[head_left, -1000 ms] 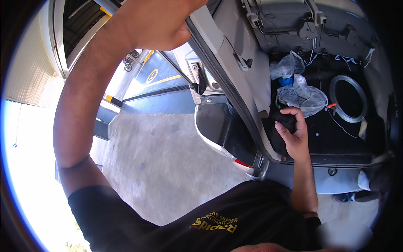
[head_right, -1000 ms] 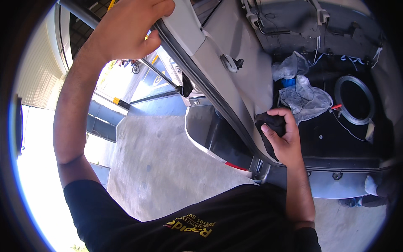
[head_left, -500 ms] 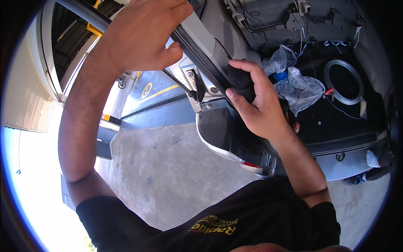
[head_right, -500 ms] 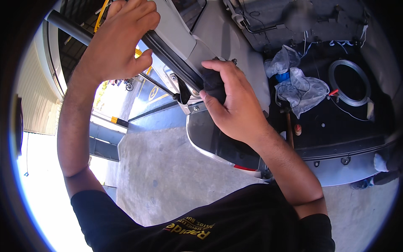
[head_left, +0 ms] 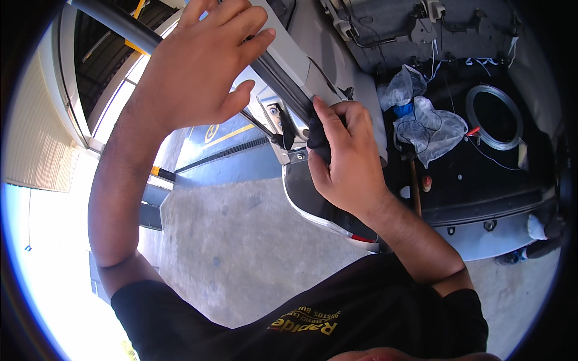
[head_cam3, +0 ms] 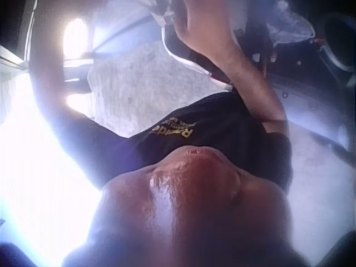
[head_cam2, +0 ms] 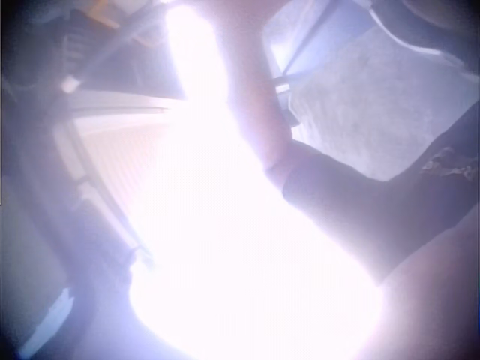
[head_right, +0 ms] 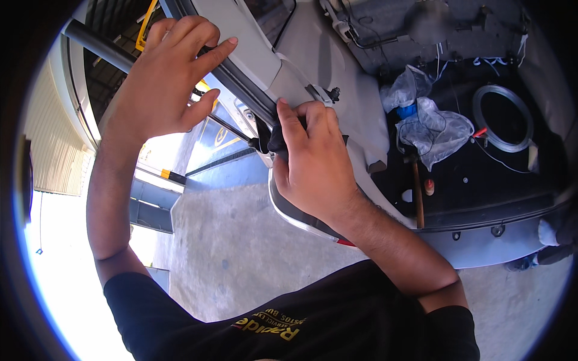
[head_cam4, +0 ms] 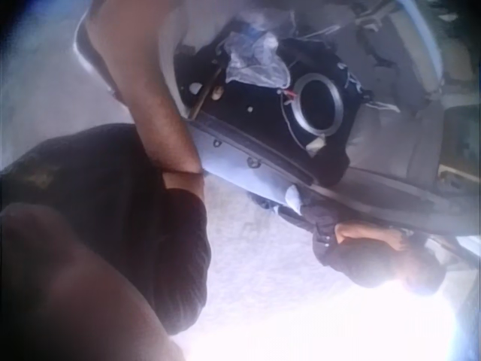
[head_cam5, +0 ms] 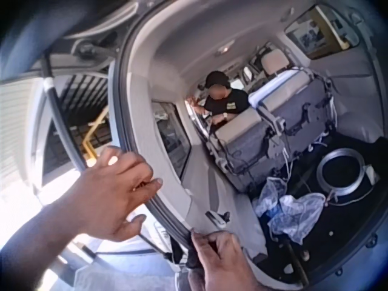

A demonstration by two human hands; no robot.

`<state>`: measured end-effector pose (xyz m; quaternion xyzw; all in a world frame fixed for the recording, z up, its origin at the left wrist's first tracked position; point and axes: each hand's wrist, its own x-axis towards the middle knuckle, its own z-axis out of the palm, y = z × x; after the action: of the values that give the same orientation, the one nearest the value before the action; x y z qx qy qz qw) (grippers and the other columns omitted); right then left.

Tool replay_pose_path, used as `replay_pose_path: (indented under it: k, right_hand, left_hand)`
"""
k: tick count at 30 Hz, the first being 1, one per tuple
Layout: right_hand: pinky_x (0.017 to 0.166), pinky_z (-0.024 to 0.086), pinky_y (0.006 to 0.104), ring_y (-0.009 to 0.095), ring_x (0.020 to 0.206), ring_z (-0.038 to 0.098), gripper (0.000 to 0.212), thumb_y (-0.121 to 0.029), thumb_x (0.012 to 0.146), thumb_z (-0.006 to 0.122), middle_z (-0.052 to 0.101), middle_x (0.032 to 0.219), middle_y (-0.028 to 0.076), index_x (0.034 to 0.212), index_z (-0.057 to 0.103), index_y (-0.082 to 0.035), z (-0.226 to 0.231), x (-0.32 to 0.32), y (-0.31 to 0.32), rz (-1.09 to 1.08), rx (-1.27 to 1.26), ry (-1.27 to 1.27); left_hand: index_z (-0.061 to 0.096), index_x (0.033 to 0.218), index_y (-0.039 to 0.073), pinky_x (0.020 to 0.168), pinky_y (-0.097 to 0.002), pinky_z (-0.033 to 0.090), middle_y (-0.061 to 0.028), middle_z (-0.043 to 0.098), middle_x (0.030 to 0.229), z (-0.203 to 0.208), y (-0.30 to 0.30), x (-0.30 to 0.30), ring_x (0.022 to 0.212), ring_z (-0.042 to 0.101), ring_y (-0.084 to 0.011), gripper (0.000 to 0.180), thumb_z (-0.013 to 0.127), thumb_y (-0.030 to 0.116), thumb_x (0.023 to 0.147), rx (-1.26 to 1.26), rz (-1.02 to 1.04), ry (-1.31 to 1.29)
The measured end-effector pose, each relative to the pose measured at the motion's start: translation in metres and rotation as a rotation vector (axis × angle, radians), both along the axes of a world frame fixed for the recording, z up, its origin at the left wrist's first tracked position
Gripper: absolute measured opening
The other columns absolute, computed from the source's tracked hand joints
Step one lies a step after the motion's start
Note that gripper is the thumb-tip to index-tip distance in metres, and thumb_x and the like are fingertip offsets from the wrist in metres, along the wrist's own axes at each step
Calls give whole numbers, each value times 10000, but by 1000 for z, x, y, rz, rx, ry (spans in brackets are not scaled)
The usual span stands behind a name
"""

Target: The person installs a large beige plastic trim panel into the rear cargo area of a van. They align the panel with mounting points, press it into place, and secure it by hand. The person also handles a smaller trim piece and a black cloth during the process.

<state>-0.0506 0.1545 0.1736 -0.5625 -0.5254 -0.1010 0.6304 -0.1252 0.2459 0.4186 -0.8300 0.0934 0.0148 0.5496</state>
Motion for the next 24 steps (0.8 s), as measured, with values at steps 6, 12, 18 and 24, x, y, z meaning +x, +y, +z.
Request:
replay_pose_path:
  k: [6,12,18,24]
  right_hand:
    - [961,466,449,366,1133,498,740,6,762,726,479,1217,209,1459,483,69,-3,-6,-1,-21,12,-26]
    - [1008,420,448,369,1181,477,764,17,769,703,465,1243,207,1498,475,-5,-5,-7,0,36,59,120]
    - [1012,414,447,364,1180,475,809,21,744,714,469,1246,200,1515,473,-13,0,-4,2,-28,-11,32]
    - [1006,419,438,357,1165,479,800,23,735,711,474,1243,189,1505,500,-26,-2,-8,1,-20,-23,5]
  left_hand:
    - [687,1285,69,1078,-462,436,-125,604,1306,-4,7,-7,1334,520,-296,532,744,152,763,-119,-29,-9]
    - [678,1186,69,1040,-463,449,-105,613,1289,0,11,-7,1312,536,-296,492,792,138,713,-241,-30,24]
    - [687,1225,112,1045,-469,435,-96,605,1298,-15,7,-10,1302,538,-285,510,816,181,737,-165,-1,-46]
    - [693,1261,88,1048,-465,435,-94,603,1352,-22,12,-16,1340,527,-269,549,833,230,749,-156,-35,-32]
